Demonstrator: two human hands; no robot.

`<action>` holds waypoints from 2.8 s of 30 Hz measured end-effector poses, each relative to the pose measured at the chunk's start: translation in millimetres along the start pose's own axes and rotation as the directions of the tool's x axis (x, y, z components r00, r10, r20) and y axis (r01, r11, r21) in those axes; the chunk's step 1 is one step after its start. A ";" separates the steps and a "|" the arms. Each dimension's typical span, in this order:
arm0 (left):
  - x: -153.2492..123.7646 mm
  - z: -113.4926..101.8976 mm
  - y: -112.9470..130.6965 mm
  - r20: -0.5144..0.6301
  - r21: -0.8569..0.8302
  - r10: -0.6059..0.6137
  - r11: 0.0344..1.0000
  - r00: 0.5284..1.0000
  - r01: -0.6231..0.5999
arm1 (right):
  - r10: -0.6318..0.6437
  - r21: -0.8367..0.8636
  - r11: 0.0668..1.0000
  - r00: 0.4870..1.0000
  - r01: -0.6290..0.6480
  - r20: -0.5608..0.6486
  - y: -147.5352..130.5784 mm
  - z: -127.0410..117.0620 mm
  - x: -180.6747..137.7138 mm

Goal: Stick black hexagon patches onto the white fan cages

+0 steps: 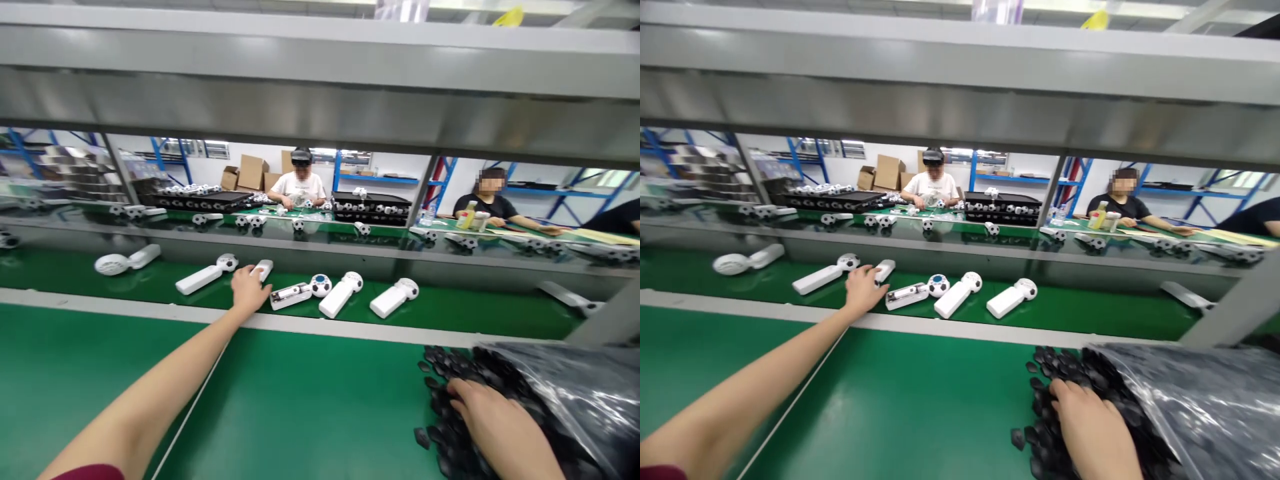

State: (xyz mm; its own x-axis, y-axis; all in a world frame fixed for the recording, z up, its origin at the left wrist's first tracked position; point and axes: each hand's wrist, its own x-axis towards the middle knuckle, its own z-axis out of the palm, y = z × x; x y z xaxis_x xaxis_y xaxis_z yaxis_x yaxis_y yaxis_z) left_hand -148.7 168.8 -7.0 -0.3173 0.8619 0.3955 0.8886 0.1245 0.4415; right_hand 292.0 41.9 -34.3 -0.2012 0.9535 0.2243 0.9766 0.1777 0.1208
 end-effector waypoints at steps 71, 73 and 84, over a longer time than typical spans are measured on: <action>-68.5 -24.7 46.0 0.136 -0.124 0.221 0.971 0.966 -0.205 | -0.150 0.482 0.876 0.949 -0.002 0.277 -21.1 -11.8 -4.3; -34.7 -36.9 4.4 0.062 -0.033 0.035 0.999 0.997 -0.033 | -0.155 0.453 0.892 0.947 0.011 0.281 -16.6 -9.0 -6.1; 48.6 -80.8 -116.7 -0.014 0.072 -0.356 0.932 0.935 0.356 | -0.064 0.586 0.793 0.935 -0.165 0.349 -33.5 -23.7 -5.0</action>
State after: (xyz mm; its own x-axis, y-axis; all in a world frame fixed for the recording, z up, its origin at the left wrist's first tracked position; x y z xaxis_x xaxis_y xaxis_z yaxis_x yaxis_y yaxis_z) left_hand -294.6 156.4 25.7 -0.6171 0.7544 0.2237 0.7391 0.4582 0.4937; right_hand 258.5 25.4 -16.5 -0.2240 0.9651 -0.1357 0.8521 0.1263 -0.5079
